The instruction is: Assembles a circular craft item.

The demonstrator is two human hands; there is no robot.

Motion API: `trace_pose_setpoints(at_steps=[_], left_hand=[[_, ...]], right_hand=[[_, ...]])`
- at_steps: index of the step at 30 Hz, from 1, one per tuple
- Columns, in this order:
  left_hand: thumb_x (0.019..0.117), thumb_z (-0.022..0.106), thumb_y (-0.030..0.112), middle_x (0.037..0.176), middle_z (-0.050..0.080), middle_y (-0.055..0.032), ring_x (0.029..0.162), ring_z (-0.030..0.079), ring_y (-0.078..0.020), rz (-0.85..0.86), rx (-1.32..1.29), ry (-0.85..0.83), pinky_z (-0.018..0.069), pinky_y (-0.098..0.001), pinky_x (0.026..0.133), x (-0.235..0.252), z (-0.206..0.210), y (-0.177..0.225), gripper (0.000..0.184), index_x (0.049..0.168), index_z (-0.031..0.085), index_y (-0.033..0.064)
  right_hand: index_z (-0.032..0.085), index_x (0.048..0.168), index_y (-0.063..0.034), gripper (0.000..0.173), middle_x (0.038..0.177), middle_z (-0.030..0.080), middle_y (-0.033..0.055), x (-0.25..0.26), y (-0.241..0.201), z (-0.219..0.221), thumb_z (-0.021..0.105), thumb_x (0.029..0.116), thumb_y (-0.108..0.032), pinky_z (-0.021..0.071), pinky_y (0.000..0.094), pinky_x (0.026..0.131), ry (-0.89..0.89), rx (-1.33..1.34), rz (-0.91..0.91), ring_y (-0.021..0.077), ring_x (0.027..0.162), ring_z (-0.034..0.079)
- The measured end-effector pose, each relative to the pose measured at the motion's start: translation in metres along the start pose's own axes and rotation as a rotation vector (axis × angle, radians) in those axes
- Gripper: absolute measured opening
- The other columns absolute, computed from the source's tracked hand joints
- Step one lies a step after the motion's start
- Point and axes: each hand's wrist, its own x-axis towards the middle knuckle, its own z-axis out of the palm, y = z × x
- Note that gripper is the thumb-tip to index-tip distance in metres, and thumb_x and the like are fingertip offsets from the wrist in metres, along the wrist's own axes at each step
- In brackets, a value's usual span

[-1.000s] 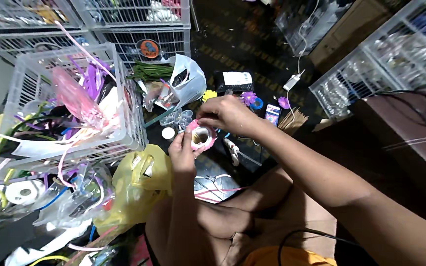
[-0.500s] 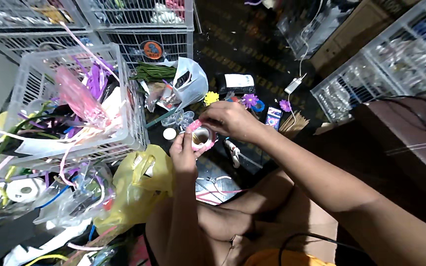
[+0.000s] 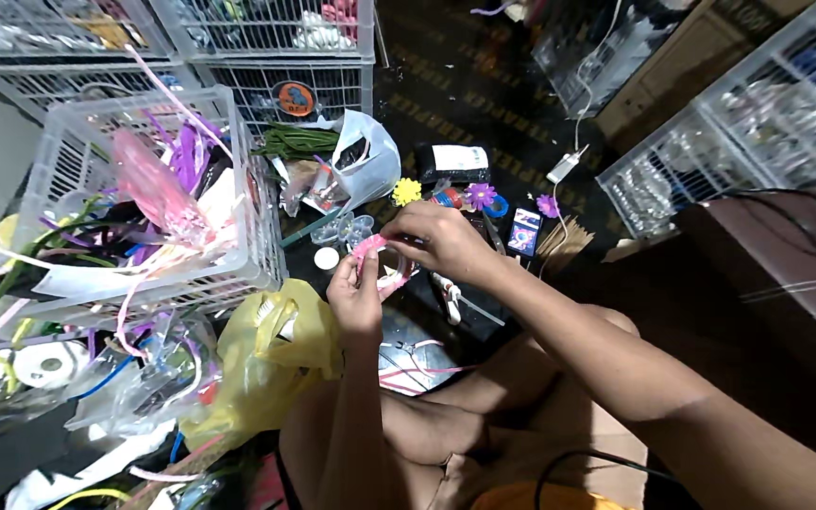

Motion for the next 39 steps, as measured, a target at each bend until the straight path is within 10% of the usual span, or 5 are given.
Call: trace_pose_setpoints(at_steps=[20,27,39], left_hand=[[0.1076,0.052,0.019,0.103,0.067,-0.0095,0.084,0.071,-0.0200,-0.188,-0.212,-0.020,0.0637,-0.0388,0.071,-0.003,0.003,0.011,0.018,0.114,0.062,0.0053],[0.1084,0.032,0.055,0.117,0.066,-0.0101,0.098,0.070,-0.0225,-0.428,-0.383,-0.112,0.0608,-0.0393,0.081,-0.005,0.004,0.019,0.056,0.130,0.058,0.0100],[0.1112,0.037,0.037,0.115,0.068,-0.0103,0.092,0.073,-0.0200,-0.390,-0.575,-0.196,0.0635,-0.0333,0.076,-0.007,0.006,0.012,0.038,0.134,0.053,0.0113]], right_hand=[[0.073,0.124,-0.0038,0.027,0.119,0.071,0.0121,-0.021,-0.004,0.003,0.067,0.0975,-0.009,0.0559,0.0331,0.098,0.042,0.243,0.217,0.0179,0.109,0.069],[0.073,0.123,-0.0034,0.026,0.115,0.073,0.0105,-0.030,0.001,0.004,0.065,0.0992,-0.011,0.0573,0.0290,0.095,0.068,0.281,0.219,0.0136,0.105,0.070],[0.078,0.111,-0.0033,0.019,0.105,0.075,0.0085,-0.025,-0.004,0.006,0.069,0.0953,-0.008,0.0584,0.0262,0.089,0.255,0.261,0.236,0.0105,0.095,0.071]])
